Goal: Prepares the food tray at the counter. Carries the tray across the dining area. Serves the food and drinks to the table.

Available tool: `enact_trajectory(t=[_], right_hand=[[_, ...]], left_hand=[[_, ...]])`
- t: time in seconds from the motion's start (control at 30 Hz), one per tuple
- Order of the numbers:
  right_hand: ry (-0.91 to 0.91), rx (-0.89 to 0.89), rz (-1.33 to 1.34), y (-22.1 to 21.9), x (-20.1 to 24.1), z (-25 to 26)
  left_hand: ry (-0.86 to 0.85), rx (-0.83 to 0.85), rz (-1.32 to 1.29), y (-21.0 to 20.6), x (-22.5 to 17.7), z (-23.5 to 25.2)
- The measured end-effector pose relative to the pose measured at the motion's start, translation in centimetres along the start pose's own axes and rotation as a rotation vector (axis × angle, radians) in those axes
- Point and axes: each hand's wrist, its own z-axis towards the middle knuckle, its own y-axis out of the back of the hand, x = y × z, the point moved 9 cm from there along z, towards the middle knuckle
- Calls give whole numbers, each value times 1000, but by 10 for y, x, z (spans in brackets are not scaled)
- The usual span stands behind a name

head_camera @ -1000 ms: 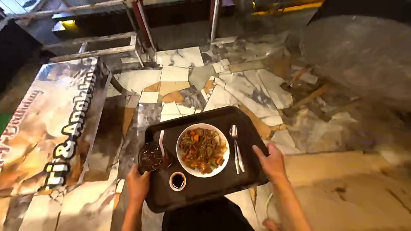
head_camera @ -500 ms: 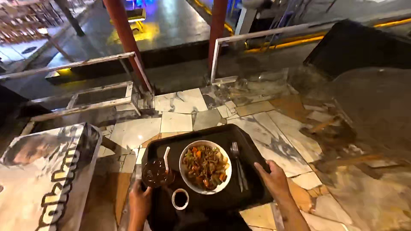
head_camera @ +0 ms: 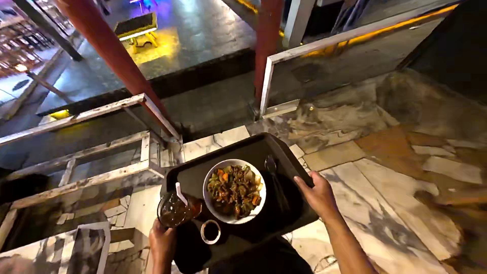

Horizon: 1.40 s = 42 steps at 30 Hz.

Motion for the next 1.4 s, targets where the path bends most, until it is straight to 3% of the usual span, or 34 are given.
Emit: enact_trajectory(t=[0.17, 0.33, 0.7, 0.87, 1.1, 1.27, 1.4], right_hand=[[0, 3, -10, -56, 69, 178], [-23, -27, -4, -124, 107, 339], [-147, -122, 1, -197, 203, 679], [-164, -125, 22, -237, 208, 849], [-181, -171, 67, -274, 223, 1049], [-278, -157, 38, -311, 205, 1184], [-336, -251, 87, -352, 172, 1297]], left_hand=[[-13, 13, 34, -61, -69, 172], [-22, 20, 18, -139, -120, 348], [-129, 120, 72, -311, -300, 698], [-141, 97, 22, -411, -353, 823], [-106, 149, 126, -542, -430, 999], [-259, 254, 136, -665, -476, 1135], [-411, 307, 123, -786, -511, 1245]])
